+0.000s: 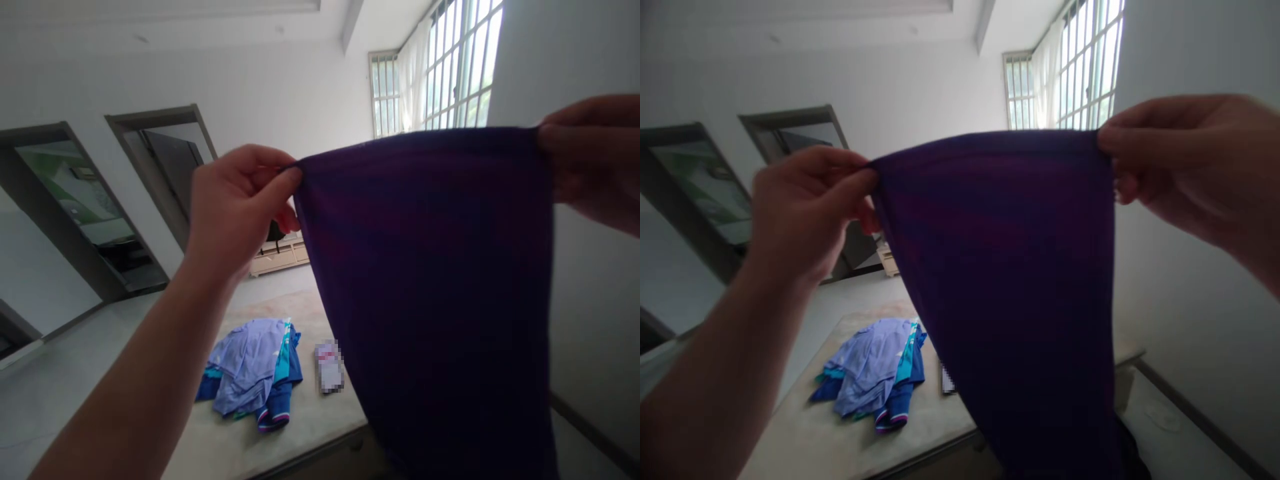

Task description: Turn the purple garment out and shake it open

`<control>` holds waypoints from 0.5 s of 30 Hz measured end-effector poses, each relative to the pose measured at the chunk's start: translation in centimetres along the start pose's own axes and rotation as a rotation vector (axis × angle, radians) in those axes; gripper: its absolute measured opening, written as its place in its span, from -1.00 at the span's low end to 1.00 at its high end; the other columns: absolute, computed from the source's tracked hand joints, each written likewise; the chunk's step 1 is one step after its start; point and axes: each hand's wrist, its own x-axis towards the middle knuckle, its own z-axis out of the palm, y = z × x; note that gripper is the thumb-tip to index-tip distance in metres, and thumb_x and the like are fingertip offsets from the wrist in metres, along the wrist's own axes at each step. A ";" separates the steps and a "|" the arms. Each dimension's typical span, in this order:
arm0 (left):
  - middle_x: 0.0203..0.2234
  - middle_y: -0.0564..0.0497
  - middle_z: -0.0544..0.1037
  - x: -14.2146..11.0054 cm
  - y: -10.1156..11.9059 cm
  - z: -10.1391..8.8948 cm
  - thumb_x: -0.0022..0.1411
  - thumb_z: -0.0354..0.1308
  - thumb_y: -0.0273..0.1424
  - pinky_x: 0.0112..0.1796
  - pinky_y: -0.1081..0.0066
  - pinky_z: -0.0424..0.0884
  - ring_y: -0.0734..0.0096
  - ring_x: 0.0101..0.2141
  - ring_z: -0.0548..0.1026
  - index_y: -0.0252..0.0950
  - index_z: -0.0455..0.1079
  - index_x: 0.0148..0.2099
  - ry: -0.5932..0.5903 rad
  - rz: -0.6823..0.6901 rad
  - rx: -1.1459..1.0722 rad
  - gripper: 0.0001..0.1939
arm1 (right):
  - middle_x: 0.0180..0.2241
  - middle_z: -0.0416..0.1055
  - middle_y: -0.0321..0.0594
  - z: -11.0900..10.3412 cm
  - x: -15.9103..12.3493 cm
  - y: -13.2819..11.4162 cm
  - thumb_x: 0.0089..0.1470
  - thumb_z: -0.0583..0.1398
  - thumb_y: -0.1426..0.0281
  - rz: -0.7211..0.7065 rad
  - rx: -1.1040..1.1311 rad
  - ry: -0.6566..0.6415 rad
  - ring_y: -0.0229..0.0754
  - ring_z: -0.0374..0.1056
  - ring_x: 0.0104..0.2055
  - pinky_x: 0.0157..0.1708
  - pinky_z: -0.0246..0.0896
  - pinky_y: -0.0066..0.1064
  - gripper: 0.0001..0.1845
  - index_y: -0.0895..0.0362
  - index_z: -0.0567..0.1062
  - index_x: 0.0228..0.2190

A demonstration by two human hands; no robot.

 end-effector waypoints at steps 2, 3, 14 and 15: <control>-0.55 0.10 0.55 2.7 -2.7 1.3 0.29 0.30 -0.44 -0.62 0.48 0.43 0.46 -0.63 0.51 -0.27 0.54 -0.21 -0.078 -0.079 -0.023 -0.98 | -0.47 0.46 -0.36 2.8 3.6 0.4 0.15 0.33 0.25 0.061 0.162 -0.135 -0.55 0.32 -0.49 -0.39 0.25 -0.54 -0.54 0.40 0.58 -0.07; -0.57 0.09 0.55 3.9 -4.2 2.1 0.30 0.28 -0.47 -0.61 0.49 0.43 0.46 -0.63 0.52 -0.32 0.52 -0.20 -0.087 -0.116 -0.028 -0.98 | -0.46 0.48 -0.34 4.2 5.2 1.2 0.10 0.36 0.27 0.100 0.187 -0.159 -0.56 0.30 -0.50 -0.39 0.25 -0.55 -0.46 0.49 0.54 -0.06; -0.44 0.14 0.54 19.6 -13.4 8.9 0.32 0.14 -0.66 -0.13 0.34 0.60 0.61 -0.38 0.58 -0.52 0.40 -0.14 0.212 -0.219 0.115 -0.93 | -0.09 0.51 0.04 9.8 23.6 0.5 0.04 0.16 0.54 0.208 0.191 0.001 -0.27 0.56 -0.29 -0.19 0.36 -0.39 -0.61 0.74 0.23 -0.27; -0.39 0.14 0.55 21.2 -13.0 8.6 0.33 0.13 -0.63 -0.09 0.33 0.59 0.60 -0.31 0.59 -0.54 0.39 -0.10 0.235 -0.173 0.129 -0.90 | -0.02 0.47 0.03 9.3 24.9 -0.6 0.05 0.11 0.55 0.179 0.200 0.010 -0.27 0.55 -0.26 -0.20 0.33 -0.43 -0.60 0.75 0.22 -0.22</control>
